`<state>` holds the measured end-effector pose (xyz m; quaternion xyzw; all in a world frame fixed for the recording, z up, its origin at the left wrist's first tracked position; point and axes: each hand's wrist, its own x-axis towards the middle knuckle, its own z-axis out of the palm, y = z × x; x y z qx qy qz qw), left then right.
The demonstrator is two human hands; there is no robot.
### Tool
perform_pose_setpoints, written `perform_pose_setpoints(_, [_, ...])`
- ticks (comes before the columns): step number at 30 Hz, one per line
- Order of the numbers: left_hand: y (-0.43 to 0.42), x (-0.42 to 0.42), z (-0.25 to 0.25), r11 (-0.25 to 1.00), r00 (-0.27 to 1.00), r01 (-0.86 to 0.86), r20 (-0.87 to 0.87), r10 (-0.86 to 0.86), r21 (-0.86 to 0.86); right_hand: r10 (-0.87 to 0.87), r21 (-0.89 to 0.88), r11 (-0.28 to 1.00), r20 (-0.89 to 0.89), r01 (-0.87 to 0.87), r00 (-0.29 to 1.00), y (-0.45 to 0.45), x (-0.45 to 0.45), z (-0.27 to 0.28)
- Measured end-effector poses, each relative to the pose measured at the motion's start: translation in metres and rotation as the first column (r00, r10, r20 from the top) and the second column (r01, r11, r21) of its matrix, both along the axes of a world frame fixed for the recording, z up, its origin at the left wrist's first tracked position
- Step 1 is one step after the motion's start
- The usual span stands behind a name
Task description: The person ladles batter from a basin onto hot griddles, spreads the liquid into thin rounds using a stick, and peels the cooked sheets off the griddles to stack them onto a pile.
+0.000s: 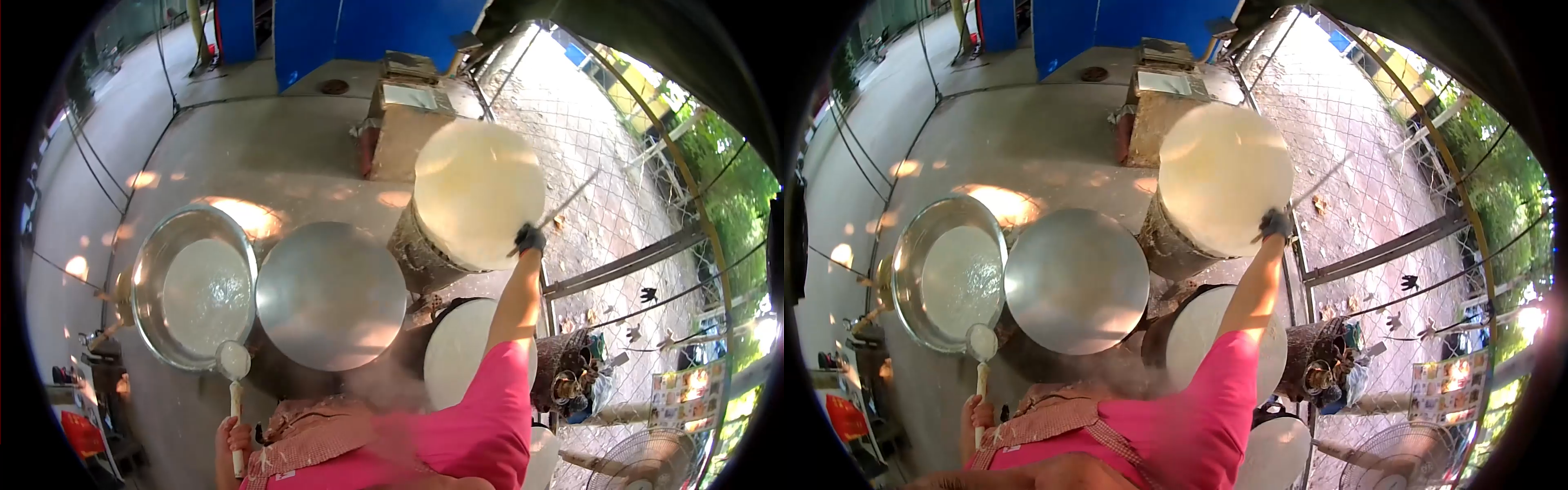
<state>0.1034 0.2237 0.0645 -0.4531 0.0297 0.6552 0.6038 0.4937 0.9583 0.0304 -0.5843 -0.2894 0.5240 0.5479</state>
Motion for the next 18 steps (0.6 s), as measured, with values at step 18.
perform_pose_setpoints(18, [0.022,0.009,0.008,0.998,0.991,-0.036,-0.134,0.028,-0.057,-0.155,0.137,0.982,0.978,0.131,0.140,-0.086,-0.011,-0.053])
